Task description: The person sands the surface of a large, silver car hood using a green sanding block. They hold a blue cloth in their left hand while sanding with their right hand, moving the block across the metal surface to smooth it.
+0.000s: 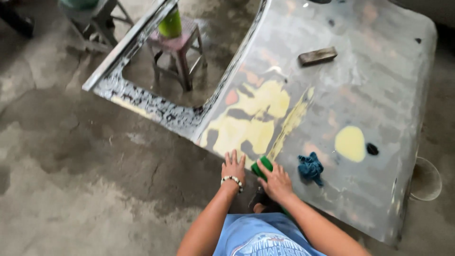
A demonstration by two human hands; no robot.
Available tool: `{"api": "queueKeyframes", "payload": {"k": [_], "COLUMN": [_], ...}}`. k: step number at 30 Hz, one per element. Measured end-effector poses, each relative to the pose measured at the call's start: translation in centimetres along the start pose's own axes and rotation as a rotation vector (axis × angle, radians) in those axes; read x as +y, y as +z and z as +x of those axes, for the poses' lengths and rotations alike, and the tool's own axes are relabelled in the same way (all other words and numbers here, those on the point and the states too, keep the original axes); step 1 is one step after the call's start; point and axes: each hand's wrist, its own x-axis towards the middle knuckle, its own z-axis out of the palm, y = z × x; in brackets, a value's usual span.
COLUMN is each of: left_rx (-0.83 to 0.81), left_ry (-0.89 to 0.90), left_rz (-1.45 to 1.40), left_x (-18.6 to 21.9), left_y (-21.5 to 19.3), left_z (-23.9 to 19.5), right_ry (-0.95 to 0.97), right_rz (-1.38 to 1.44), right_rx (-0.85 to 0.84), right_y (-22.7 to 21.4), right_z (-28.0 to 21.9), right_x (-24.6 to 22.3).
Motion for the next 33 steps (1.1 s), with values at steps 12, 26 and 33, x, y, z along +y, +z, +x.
{"api": "queueKeyframes", "payload": {"k": [12, 26, 33], "left_rx": [0.020, 0.322, 0.335], "left_ry": [-0.203, -0.441, -0.483], "left_rz": [-0.105, -0.208, -0.200], "left_x": [3.0, 5.5, 5.5], "left_y": [1.1, 6.6, 6.8], "left_z": [0.6, 5.9, 7.2], "right_ry": [-0.168, -0.436, -0.367], "right_rz": [-0.074, -0.155, -0.077], "right_rx": [-0.016, 0.165, 0.229], "right_y": [-0.5, 0.0, 0.3], "right_z": [0.1, 4.3, 6.1], "right_x": [2.8, 6.0, 6.5]}}
